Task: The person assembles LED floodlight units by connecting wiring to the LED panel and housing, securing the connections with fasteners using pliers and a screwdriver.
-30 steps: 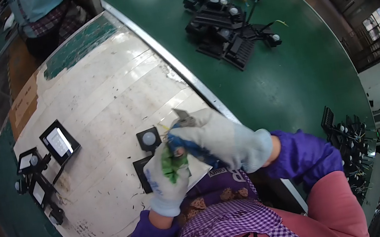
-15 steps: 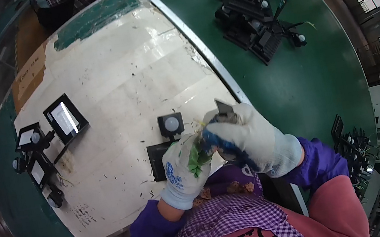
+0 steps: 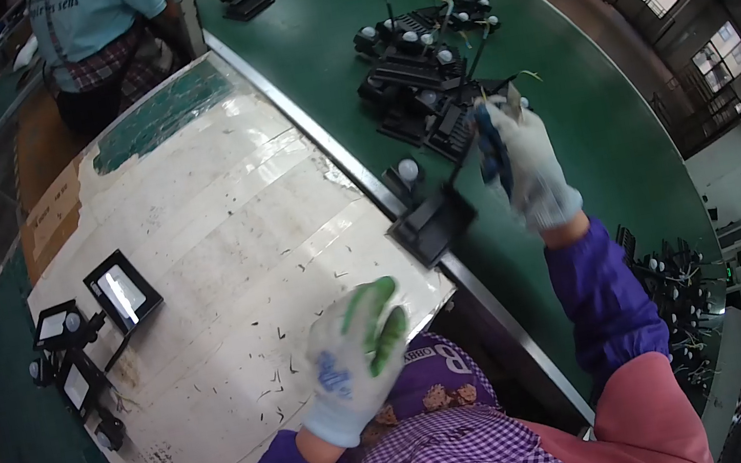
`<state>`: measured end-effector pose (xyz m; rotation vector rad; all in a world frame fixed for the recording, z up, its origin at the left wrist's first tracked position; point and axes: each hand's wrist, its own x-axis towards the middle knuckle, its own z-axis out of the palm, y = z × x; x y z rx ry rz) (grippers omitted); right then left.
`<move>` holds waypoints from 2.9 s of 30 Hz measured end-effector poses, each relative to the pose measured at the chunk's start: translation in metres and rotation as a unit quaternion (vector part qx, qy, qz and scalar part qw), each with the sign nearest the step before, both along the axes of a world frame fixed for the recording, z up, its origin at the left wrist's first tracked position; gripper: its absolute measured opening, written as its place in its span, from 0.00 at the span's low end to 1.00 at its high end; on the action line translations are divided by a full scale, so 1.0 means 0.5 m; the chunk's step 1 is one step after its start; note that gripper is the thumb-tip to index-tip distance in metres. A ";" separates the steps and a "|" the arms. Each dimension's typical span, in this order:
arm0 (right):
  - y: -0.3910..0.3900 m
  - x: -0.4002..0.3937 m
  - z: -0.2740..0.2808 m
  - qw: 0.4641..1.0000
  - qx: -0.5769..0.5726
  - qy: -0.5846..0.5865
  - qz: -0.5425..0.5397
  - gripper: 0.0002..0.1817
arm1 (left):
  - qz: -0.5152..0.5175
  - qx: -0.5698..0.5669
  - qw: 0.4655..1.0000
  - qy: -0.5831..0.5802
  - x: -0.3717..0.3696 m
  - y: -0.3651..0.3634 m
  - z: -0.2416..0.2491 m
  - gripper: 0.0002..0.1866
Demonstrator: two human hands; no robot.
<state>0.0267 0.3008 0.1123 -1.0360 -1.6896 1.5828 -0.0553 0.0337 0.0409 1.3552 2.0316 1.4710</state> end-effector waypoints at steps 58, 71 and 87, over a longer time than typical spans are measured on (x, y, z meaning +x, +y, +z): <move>-0.377 -0.443 -0.159 0.792 0.354 0.071 0.492 0.13 | 0.576 -0.305 0.712 0.262 -0.526 -0.408 0.045 0.27; -0.566 -0.525 -0.143 0.677 0.483 -0.185 0.524 0.18 | 0.429 -0.020 0.884 -0.184 -0.565 -0.457 -0.070 0.18; -0.297 -0.080 -0.114 0.955 0.172 0.006 0.242 0.13 | 0.116 0.018 0.891 -0.439 -0.126 -0.191 0.026 0.28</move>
